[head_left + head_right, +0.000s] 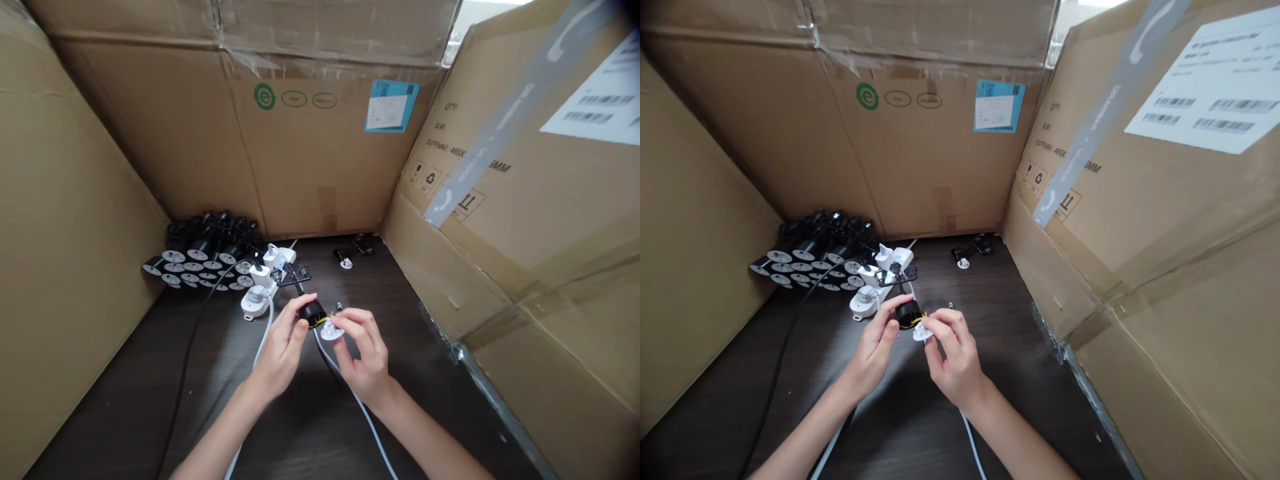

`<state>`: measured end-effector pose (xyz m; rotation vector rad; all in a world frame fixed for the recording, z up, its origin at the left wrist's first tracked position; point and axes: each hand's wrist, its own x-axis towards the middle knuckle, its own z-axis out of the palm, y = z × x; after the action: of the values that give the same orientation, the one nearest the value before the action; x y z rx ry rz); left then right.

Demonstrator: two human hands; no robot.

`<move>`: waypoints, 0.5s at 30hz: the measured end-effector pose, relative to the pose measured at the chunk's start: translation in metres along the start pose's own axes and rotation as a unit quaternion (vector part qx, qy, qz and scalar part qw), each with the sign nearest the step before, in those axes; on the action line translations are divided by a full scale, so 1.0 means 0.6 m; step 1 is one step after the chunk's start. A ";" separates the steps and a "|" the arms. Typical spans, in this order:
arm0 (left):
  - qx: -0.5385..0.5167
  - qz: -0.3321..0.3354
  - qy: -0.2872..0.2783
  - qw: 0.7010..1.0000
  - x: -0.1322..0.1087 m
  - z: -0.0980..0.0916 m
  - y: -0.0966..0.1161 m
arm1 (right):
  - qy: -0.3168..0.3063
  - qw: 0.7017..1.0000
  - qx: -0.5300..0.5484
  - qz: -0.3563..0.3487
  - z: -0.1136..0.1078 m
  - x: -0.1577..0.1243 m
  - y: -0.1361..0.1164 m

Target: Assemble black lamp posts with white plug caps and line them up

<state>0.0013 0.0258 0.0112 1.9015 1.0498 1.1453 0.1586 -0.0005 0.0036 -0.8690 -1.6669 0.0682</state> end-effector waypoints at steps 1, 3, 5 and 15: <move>-0.005 0.006 -0.003 1.000 0.000 -0.001 0.001 | 0.000 1.000 -0.003 -0.001 0.000 0.000 -0.001; -0.016 0.014 -0.014 1.000 0.000 -0.003 0.002 | 0.004 1.000 -0.010 -0.002 -0.001 0.000 -0.002; -0.026 0.015 -0.027 0.999 -0.001 -0.004 0.003 | 0.012 1.000 -0.018 -0.002 -0.003 0.002 -0.003; -0.087 -0.009 -0.033 0.996 0.002 -0.001 0.004 | 0.041 0.999 0.004 0.001 -0.002 0.006 0.003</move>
<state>0.0021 0.0260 0.0140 1.7772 0.9009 1.1185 0.1606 0.0024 0.0064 -0.8556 -1.5882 0.0400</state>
